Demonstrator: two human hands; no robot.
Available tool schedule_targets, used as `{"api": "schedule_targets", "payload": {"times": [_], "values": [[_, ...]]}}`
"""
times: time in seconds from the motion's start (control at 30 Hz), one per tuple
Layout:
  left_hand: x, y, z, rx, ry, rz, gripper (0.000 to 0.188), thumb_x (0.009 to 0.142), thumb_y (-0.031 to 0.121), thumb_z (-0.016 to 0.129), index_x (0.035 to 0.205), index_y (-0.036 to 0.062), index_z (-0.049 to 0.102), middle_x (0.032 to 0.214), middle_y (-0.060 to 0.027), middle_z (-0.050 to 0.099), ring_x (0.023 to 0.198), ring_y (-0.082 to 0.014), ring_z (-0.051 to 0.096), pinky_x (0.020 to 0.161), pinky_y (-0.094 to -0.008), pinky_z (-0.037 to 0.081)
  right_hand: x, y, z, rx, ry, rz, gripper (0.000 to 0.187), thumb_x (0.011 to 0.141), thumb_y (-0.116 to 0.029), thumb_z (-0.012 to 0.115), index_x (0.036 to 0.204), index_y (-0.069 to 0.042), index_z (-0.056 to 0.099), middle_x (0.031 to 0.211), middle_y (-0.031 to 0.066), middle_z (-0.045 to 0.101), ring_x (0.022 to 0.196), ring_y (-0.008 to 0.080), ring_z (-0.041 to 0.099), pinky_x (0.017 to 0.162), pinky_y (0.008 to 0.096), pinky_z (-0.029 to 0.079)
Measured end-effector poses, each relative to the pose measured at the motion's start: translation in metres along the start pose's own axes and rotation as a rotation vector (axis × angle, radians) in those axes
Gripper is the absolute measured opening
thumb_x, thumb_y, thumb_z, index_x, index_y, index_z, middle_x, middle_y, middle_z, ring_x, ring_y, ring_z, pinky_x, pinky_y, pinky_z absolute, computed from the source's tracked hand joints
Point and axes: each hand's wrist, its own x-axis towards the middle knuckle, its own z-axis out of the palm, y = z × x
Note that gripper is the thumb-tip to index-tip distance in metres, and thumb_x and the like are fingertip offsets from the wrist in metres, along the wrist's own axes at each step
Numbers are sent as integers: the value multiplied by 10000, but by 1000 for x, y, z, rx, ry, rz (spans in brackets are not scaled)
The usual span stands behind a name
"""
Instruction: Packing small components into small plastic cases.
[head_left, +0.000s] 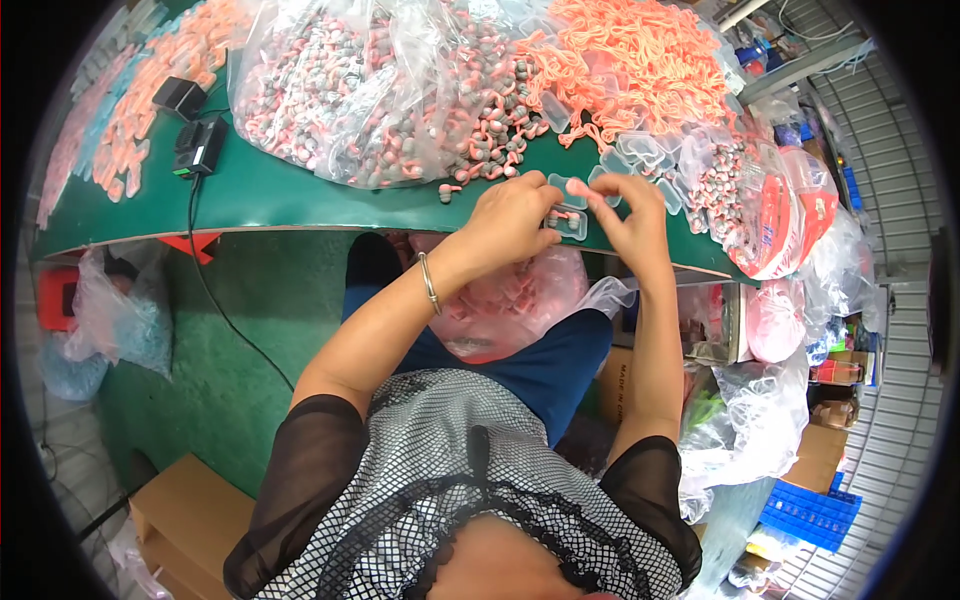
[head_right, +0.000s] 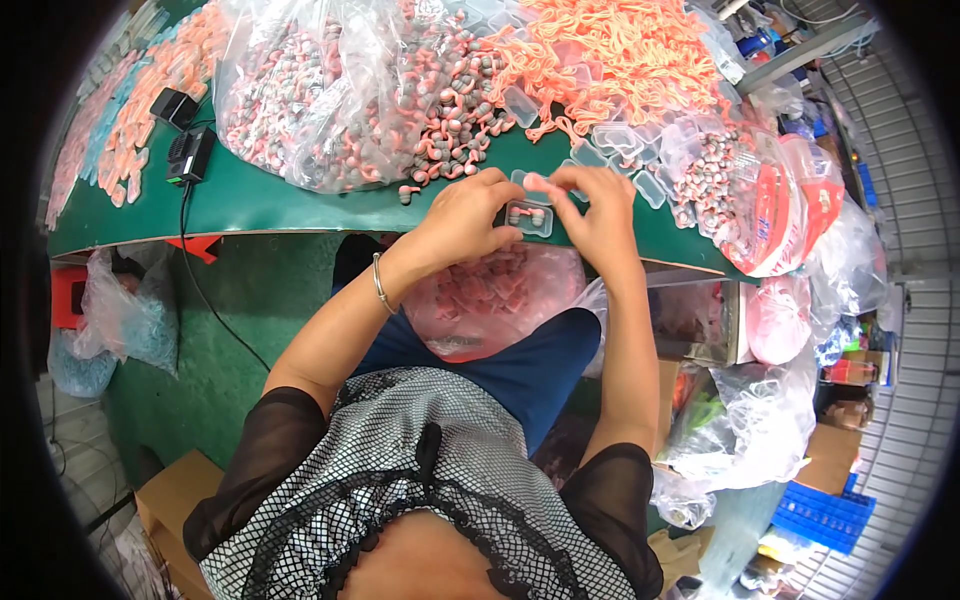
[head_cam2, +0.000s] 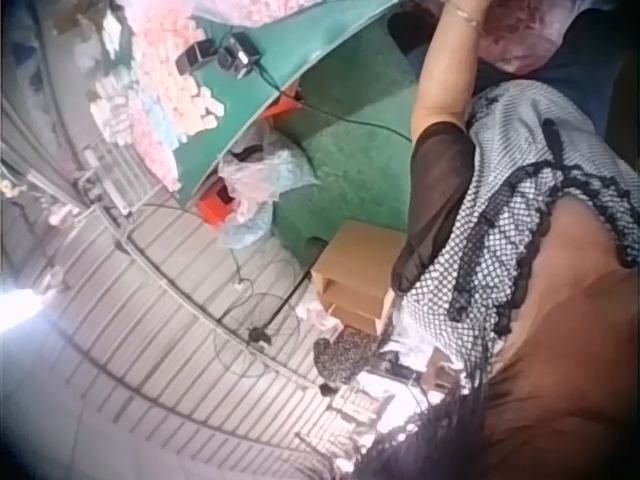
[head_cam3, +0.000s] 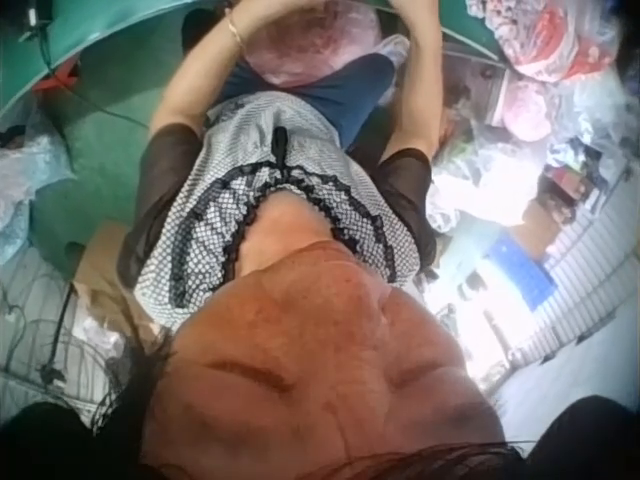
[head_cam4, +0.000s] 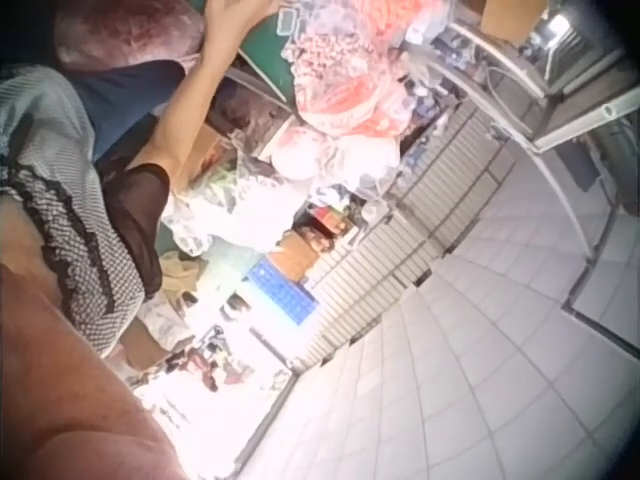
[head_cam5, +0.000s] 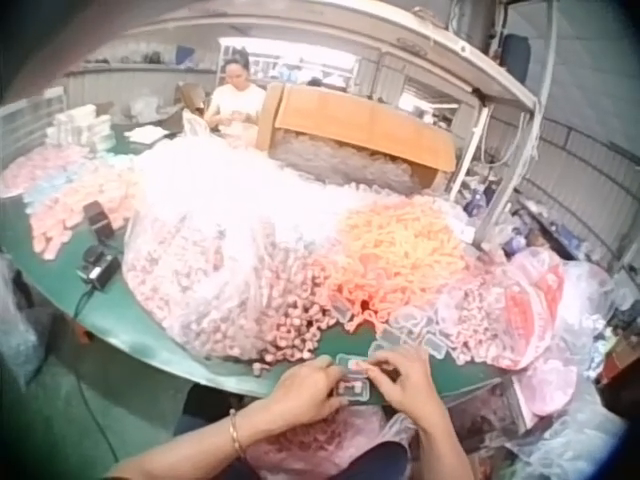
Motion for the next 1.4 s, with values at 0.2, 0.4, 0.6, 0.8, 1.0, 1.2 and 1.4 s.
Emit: {"api": "schedule_targets", "payload": {"times": [0.2,0.4,0.6,0.8,1.0,1.2,1.4], "values": [[2,-1,4,-49,63,20,360,666,173,773,982,39,662,912,-119,592,883,-324,630,748,-437,508,-27,-6,4,-81,-5,-179,114,761,-118,744,858,-112,682,855,11,661,857,208,602,891,370,354],[1,-1,3,-50,59,15,363,677,173,764,998,40,659,913,-122,596,881,-323,629,749,-436,507,-25,-6,2,-83,37,-172,147,792,-153,705,934,-117,695,897,42,629,913,234,587,909,401,355],[0,1,3,-34,51,34,372,676,167,768,1002,31,652,910,-125,598,880,-324,627,755,-434,503,-5,5,13,-470,30,-167,260,791,-202,712,1035,-116,688,1086,38,601,1090,249,515,986,472,290],[-2,4,-2,-114,30,-26,469,689,166,793,1109,57,616,967,-116,600,901,-316,621,759,-417,499,-7,11,9,-338,18,-132,205,790,-163,721,975,-89,674,1011,46,625,1034,253,556,970,456,320],[-5,-1,6,-81,108,60,496,716,179,786,1173,95,613,986,-112,602,904,-313,624,751,-414,493,-30,3,3,147,-59,-100,214,784,-76,719,987,-32,666,983,124,667,900,289,630,781,363,494],[-3,-1,6,-34,67,80,454,737,207,784,1157,112,641,1021,-114,600,908,-309,626,750,-401,496,-46,-1,15,134,60,-138,293,727,-21,761,1000,-12,656,989,135,659,915,295,638,798,364,513],[-5,-2,6,-55,104,93,374,769,208,751,1123,116,672,1017,-112,615,888,-302,635,744,-400,501,-46,-4,22,105,123,-142,291,721,-9,766,983,-12,639,982,135,652,915,301,636,792,367,515]]}}
